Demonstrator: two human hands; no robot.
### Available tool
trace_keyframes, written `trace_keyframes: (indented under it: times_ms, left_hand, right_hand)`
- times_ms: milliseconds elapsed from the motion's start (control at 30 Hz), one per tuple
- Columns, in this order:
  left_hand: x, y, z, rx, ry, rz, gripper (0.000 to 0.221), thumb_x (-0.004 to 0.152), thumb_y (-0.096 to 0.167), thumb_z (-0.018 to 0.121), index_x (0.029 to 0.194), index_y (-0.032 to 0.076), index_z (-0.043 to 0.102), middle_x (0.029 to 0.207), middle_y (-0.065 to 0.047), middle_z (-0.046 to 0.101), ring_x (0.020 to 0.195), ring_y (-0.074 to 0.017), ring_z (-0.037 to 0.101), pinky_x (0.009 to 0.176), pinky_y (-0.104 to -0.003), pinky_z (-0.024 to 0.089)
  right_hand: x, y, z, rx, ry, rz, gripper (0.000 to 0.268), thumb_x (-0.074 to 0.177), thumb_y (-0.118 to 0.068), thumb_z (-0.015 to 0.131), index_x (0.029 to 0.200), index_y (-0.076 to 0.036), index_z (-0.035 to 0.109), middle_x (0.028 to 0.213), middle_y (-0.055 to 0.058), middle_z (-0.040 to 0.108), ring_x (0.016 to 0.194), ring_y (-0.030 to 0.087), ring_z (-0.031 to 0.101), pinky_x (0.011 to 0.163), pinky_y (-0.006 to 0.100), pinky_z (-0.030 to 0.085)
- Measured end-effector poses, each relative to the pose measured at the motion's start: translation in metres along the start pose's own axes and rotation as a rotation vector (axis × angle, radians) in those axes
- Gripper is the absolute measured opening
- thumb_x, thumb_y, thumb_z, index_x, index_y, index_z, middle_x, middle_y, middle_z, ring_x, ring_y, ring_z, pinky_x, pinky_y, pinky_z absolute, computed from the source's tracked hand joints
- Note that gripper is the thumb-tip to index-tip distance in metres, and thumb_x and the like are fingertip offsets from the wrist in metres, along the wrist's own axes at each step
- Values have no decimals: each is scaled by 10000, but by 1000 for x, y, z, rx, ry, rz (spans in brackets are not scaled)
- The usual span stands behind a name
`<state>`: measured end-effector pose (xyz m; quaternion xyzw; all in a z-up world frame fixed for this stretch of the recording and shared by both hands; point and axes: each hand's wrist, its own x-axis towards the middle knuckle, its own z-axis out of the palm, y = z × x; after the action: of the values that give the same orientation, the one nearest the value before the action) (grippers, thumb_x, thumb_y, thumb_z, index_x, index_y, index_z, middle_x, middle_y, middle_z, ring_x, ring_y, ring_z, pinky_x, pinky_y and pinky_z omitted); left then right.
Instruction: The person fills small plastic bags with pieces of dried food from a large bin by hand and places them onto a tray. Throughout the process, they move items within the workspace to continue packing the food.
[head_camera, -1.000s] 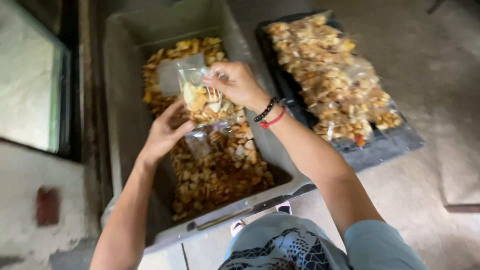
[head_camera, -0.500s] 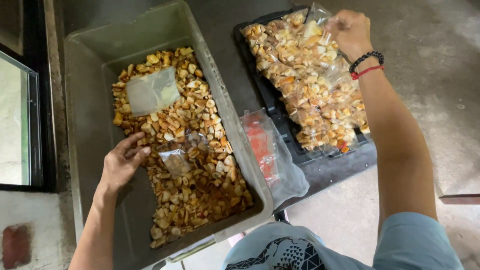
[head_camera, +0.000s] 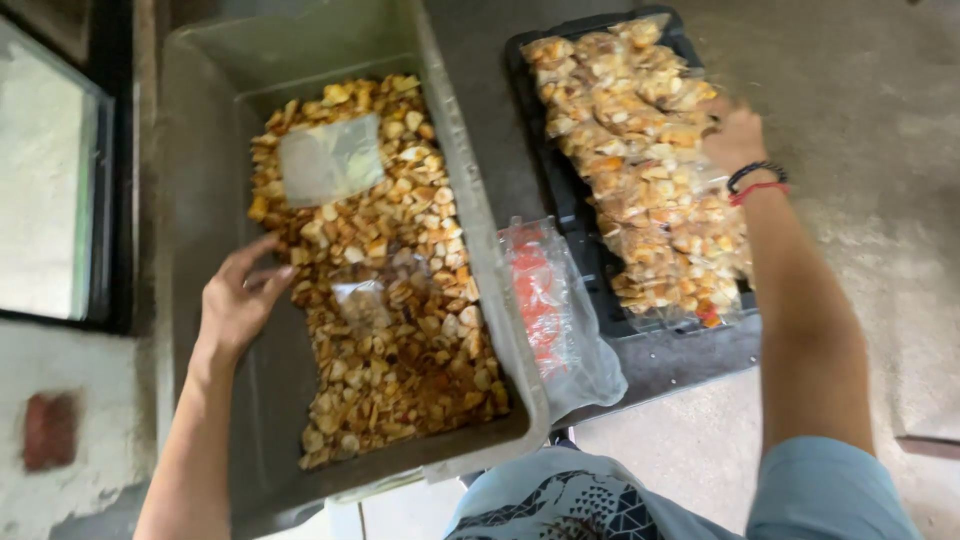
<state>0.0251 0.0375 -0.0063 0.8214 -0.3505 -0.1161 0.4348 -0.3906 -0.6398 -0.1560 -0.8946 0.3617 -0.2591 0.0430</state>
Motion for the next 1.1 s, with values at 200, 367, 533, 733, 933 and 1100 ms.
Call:
trace_keyframes:
  times_ms: [200, 367, 533, 733, 933, 1100]
  left_hand:
    - [12, -8, -8, -213, 210, 238, 464, 965, 26, 751, 1408, 55, 616, 1582, -156, 451, 1155, -243, 721, 919, -318, 630]
    - [13, -14, -14, -183, 307, 309, 459, 943, -46, 707, 1383, 54, 623, 1580, -173, 435, 1055, -210, 778, 852, -295, 651]
    - [11, -21, -4, -7, 364, 371, 450, 879, 6, 745, 1314, 56, 642, 1485, -191, 525, 986, -280, 770, 822, -347, 649]
    - [11, -14, 14, 259, 287, 366, 516, 767, 75, 738, 1276, 86, 660, 1376, -153, 606, 1067, -384, 700, 879, -436, 586]
    - [31, -42, 38, 405, 129, 155, 529, 762, 206, 766, 1242, 26, 636, 1205, -217, 658, 1013, -396, 685, 836, -463, 573]
    - [40, -65, 56, 598, 157, 116, 290, 993, 324, 702, 1083, 49, 705, 1044, -196, 710, 922, -360, 732, 791, -463, 599]
  right_hand:
    - [61, -194, -76, 553, -47, -283, 149, 1032, -122, 754, 1161, -51, 733, 1160, 145, 755, 1074, 237, 746, 936, 372, 586]
    - [45, -416, -70, 506, -363, -687, 216, 1005, -171, 719, 1183, -50, 731, 1111, 151, 738, 955, 258, 744, 847, 385, 588]
    - [3, -551, 49, -16, -733, -939, 447, 825, -279, 771, 1202, -48, 702, 1064, 254, 721, 1044, 430, 677, 891, 514, 554]
    - [-69, -588, 150, -483, -592, -1126, 724, 704, -269, 743, 1403, -153, 590, 1517, 191, 490, 1463, 386, 359, 1179, 650, 174]
    - [-40, -586, 151, -335, -727, -990, 313, 854, -98, 651, 1167, -103, 665, 1554, 162, 416, 1520, 352, 248, 1216, 602, 93]
    - [-11, -579, 43, 116, -726, -828, 152, 977, -169, 623, 1089, -70, 649, 1334, 171, 578, 1331, 353, 489, 1173, 550, 353]
